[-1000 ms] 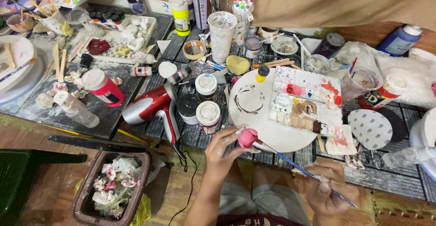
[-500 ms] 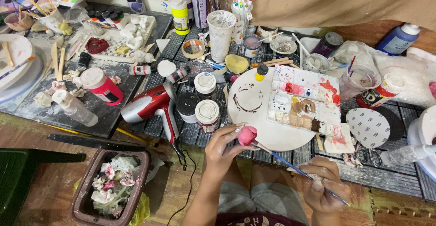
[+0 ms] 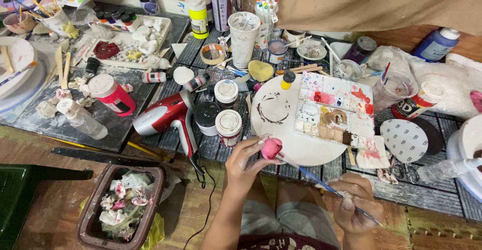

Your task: The person paints a small pink flower-shaped craft with red paint using a brush, then dries it with a hair dryer. They repeat the painting and drying steps, then attach a small white piece to the flower.

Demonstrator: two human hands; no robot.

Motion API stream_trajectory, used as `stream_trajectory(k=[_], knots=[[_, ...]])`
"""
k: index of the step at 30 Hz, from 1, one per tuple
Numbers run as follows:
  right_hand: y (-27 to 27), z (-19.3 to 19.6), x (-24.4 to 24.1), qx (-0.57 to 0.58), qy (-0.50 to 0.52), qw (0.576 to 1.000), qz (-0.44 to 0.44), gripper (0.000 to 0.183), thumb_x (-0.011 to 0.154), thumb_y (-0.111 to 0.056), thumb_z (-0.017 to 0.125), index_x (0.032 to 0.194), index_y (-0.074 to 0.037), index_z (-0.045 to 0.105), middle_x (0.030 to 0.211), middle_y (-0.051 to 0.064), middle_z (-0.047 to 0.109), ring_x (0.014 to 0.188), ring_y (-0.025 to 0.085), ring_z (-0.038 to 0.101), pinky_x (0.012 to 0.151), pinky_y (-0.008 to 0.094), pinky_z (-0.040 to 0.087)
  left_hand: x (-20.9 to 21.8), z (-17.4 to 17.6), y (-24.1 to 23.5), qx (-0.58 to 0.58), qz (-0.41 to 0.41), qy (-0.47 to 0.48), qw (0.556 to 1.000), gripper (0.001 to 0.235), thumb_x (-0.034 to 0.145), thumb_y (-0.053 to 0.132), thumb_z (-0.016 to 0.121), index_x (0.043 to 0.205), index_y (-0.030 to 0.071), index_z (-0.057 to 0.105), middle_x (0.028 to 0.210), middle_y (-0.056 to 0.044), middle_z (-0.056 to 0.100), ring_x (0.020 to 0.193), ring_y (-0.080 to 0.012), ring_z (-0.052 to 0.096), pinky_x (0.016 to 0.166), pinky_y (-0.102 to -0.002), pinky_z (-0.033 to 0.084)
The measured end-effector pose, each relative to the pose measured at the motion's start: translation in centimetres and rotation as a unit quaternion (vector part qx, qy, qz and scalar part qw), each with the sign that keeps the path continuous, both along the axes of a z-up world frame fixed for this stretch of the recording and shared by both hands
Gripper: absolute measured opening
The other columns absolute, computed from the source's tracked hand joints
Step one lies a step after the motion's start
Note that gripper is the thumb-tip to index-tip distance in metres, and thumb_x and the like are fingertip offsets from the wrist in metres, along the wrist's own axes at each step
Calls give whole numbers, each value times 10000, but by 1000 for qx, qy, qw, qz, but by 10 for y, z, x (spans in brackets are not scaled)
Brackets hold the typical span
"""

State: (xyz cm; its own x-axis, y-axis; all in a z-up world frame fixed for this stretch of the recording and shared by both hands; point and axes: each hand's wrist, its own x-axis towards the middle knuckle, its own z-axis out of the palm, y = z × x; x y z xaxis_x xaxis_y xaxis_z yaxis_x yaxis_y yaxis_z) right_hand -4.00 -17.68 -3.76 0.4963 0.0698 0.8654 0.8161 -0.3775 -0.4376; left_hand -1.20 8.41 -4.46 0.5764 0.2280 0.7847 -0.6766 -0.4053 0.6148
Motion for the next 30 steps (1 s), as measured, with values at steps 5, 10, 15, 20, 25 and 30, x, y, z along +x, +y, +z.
stream_trajectory(k=[5, 10, 15, 20, 25, 30], knots=[[-14, -12, 29, 144, -59, 988, -15, 179, 1119, -188, 555, 1153, -105, 399, 805, 90, 686, 811, 130, 736, 722, 272, 584, -2, -3, 5, -14, -1, 15, 1000, 618, 648, 100, 954, 1186, 28, 660, 1206, -172, 704, 1107, -287, 721, 926, -371, 623], [-47, -12, 65, 90, 61, 978, -176, 235, 1129, -102, 691, 1182, 42, 513, 1092, 213, 638, 1064, 214, 606, 964, 319, 522, -7, -8, 19, 5, 5, 56, 998, 587, 641, 160, 967, 1135, 41, 672, 1178, -169, 723, 1098, -279, 738, 927, -373, 624], [-30, -16, 115, 58, 179, 966, -178, 150, 1033, -92, 722, 1023, 29, 634, 1007, 96, 696, 988, 152, 658, 921, 282, 516, -9, -10, 27, -7, 18, 59, 998, 618, 616, 176, 977, 1117, 17, 653, 1149, -165, 727, 1085, -281, 736, 916, -372, 621], [-15, -15, 131, -17, 130, 967, -219, 124, 987, -66, 757, 977, -1, 651, 1006, 110, 691, 958, 239, 662, 889, 364, 516, -14, -8, 35, -10, 50, 85, 995, 607, 583, 167, 987, 1084, 11, 681, 1102, -161, 728, 1031, -277, 742, 875, -373, 618], [-5, -6, 121, -167, 127, 947, -241, 179, 862, -162, 824, 906, -61, 684, 917, 68, 651, 940, 286, 557, 887, 439, 432, -21, -10, 41, -28, 66, 73, 995, 616, 579, 162, 991, 1082, 12, 668, 1112, -166, 724, 1040, -273, 731, 897, -367, 598], [14, 5, 101, -251, 149, 921, -258, 305, 740, -286, 897, 929, -111, 734, 967, 49, 648, 952, 285, 531, 871, 447, 393, -30, -21, 54, -84, 75, 83, 990, 607, 585, 145, 996, 1079, 22, 665, 1123, -162, 711, 1050, -255, 723, 893, -344, 611]])
